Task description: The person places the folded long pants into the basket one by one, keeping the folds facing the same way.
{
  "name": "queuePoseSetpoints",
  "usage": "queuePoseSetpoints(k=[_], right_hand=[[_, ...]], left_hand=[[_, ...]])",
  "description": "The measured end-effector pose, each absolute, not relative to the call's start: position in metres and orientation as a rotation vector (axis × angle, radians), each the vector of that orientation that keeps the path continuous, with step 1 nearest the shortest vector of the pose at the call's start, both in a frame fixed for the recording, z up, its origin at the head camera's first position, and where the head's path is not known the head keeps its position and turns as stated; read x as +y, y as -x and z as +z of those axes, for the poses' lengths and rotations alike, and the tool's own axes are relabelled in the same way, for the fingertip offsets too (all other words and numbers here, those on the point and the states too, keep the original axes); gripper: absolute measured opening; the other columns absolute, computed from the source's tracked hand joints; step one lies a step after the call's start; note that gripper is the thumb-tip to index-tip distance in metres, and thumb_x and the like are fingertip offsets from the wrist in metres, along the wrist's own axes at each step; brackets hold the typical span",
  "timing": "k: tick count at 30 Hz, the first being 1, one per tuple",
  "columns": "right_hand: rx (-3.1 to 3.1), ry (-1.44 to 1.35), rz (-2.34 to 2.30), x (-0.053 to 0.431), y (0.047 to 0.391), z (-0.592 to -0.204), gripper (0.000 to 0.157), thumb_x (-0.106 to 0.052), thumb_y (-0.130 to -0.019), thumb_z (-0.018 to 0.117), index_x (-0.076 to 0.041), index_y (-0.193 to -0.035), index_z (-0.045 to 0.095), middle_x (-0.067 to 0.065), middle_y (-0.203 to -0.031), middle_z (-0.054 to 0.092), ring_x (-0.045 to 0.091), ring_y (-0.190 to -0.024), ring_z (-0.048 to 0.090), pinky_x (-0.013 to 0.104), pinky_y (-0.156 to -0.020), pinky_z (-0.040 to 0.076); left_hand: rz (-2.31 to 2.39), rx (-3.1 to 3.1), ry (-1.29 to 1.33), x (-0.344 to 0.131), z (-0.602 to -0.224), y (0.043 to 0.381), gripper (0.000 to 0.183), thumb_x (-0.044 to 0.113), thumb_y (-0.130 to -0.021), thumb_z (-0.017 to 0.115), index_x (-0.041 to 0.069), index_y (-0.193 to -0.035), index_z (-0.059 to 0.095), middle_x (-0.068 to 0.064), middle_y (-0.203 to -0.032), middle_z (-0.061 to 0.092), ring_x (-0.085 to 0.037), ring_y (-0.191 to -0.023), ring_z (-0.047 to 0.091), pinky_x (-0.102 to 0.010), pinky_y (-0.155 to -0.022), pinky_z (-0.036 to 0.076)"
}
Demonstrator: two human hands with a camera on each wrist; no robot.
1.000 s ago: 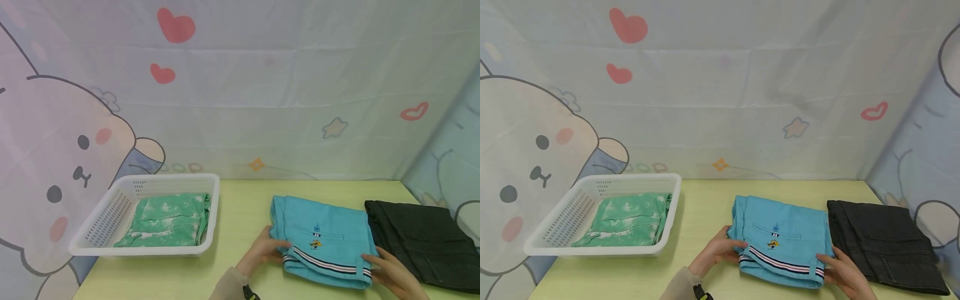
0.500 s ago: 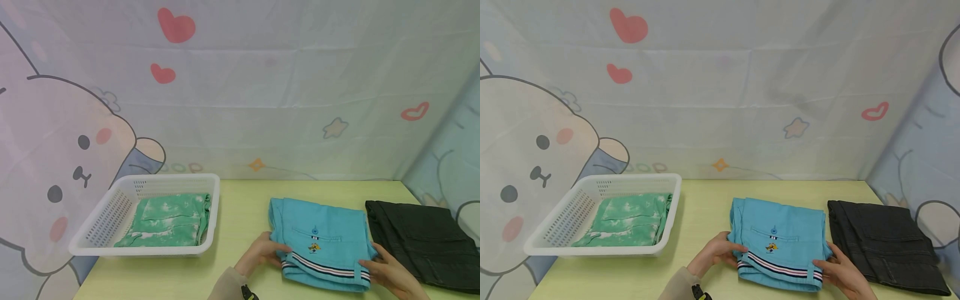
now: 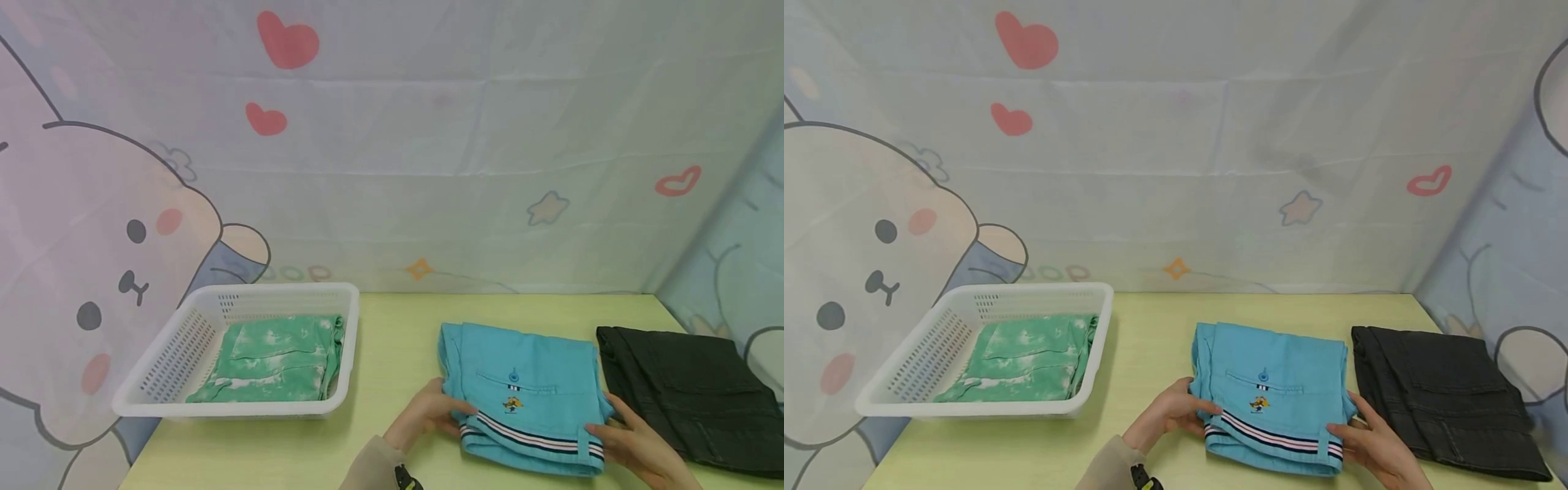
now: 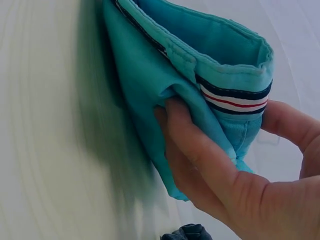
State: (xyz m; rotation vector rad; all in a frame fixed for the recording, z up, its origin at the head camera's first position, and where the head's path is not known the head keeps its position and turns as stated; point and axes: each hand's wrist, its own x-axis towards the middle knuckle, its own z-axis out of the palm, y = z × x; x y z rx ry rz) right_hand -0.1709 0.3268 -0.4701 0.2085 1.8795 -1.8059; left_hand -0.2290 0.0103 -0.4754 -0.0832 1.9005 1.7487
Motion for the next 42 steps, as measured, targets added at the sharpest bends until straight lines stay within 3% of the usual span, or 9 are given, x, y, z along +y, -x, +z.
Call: queuePoseSetpoints(k=[3, 9, 13, 18, 22, 27, 34, 39, 42], right_hand=[[1.888, -0.202, -1.801, 0.328, 0.171, -0.470, 0.091, -0.018, -0.091, 0.050, -0.008, -0.135, -0.029, 0.040, -0.138, -0.012, 0.011, -0.098, 0.054, 0.042, -0.086, 0.047], [1.900, -0.204, -1.789, 0.328, 0.172, -0.469, 0.092, -0.018, -0.091, 0.051, -0.009, -0.135, -0.029, 0.023, -0.111, 0.039, 0.006, -0.092, 0.053, 0.036, -0.082, 0.047], [1.879, -0.174, -1.817, 0.329, 0.172, -0.469, 0.091, -0.016, -0.091, 0.050, -0.008, -0.135, -0.029, 0.028, -0.122, 0.037, 0.004, -0.093, 0.054, 0.039, -0.084, 0.048], [1.804, -0.082, -1.849, 0.332, 0.172, -0.470, 0.091, -0.013, -0.091, 0.048, -0.008, -0.132, -0.033, 0.007, -0.101, 0.053, 0.007, -0.093, 0.056, 0.039, -0.085, 0.047], [1.751, -0.038, -1.858, 0.334, 0.170, -0.470, 0.089, -0.012, -0.092, 0.046, -0.008, -0.131, -0.034, 0.027, -0.117, 0.042, 0.004, -0.094, 0.054, 0.037, -0.085, 0.047], [1.743, -0.049, -1.864, 0.333, 0.169, -0.470, 0.086, -0.011, -0.093, 0.044, -0.008, -0.132, -0.032, 0.036, -0.135, -0.029, 0.003, -0.097, 0.051, 0.039, -0.087, 0.047], [1.735, -0.070, -1.868, 0.332, 0.168, -0.469, 0.085, -0.010, -0.094, 0.043, -0.008, -0.132, -0.032, 0.035, -0.134, -0.030, 0.005, -0.098, 0.052, 0.040, -0.087, 0.046], [1.726, -0.062, -1.883, 0.330, 0.168, -0.469, 0.085, -0.010, -0.093, 0.044, -0.008, -0.133, -0.031, 0.037, -0.138, 0.008, 0.005, -0.096, 0.053, 0.038, -0.086, 0.047], [1.703, -0.051, -1.893, 0.329, 0.168, -0.469, 0.085, -0.009, -0.093, 0.044, -0.009, -0.132, -0.032, 0.037, -0.141, -0.004, 0.004, -0.096, 0.053, 0.037, -0.086, 0.047]], left_hand=[[1.747, 1.906, 0.082, 0.010, -0.474, 0.229, 0.070, -0.002, -0.069, 0.071, -0.008, -0.127, 0.031, -0.017, -0.099, 0.052, -0.026, -0.078, 0.063, -0.041, -0.061, 0.055], [1.755, 1.911, 0.064, 0.009, -0.475, 0.230, 0.068, -0.001, -0.069, 0.072, -0.008, -0.125, 0.034, -0.016, -0.096, 0.054, -0.026, -0.077, 0.064, -0.039, -0.060, 0.055], [1.760, 1.908, 0.070, 0.008, -0.475, 0.231, 0.069, -0.001, -0.069, 0.072, -0.008, -0.125, 0.034, -0.015, -0.096, 0.055, -0.026, -0.076, 0.064, -0.039, -0.060, 0.055], [1.774, 1.888, 0.119, 0.007, -0.476, 0.230, 0.075, -0.004, -0.069, 0.071, -0.009, -0.130, 0.028, -0.020, -0.102, 0.053, -0.027, -0.078, 0.063, -0.042, -0.061, 0.055], [1.797, 1.870, 0.155, 0.006, -0.476, 0.229, 0.087, -0.008, -0.068, 0.069, -0.008, -0.137, 0.017, -0.034, -0.121, 0.040, -0.031, -0.077, 0.063, -0.044, -0.061, 0.054], [1.802, 1.872, 0.148, 0.004, -0.470, 0.225, 0.091, -0.009, -0.069, 0.068, -0.005, -0.140, 0.012, -0.039, -0.131, 0.025, -0.032, -0.074, 0.063, -0.044, -0.061, 0.054], [1.780, 1.908, 0.136, 0.001, -0.464, 0.221, 0.090, -0.007, -0.068, 0.069, -0.004, -0.140, 0.014, -0.038, -0.133, 0.025, -0.028, -0.066, 0.064, -0.041, -0.059, 0.055], [1.782, 1.914, 0.139, 0.000, -0.463, 0.220, 0.091, -0.008, -0.068, 0.070, -0.004, -0.140, 0.015, -0.038, -0.135, 0.022, -0.029, -0.069, 0.063, -0.042, -0.060, 0.055], [1.776, 1.925, 0.132, -0.001, -0.464, 0.220, 0.091, -0.007, -0.068, 0.070, -0.004, -0.140, 0.015, -0.037, -0.135, 0.022, -0.029, -0.072, 0.063, -0.042, -0.060, 0.055]])
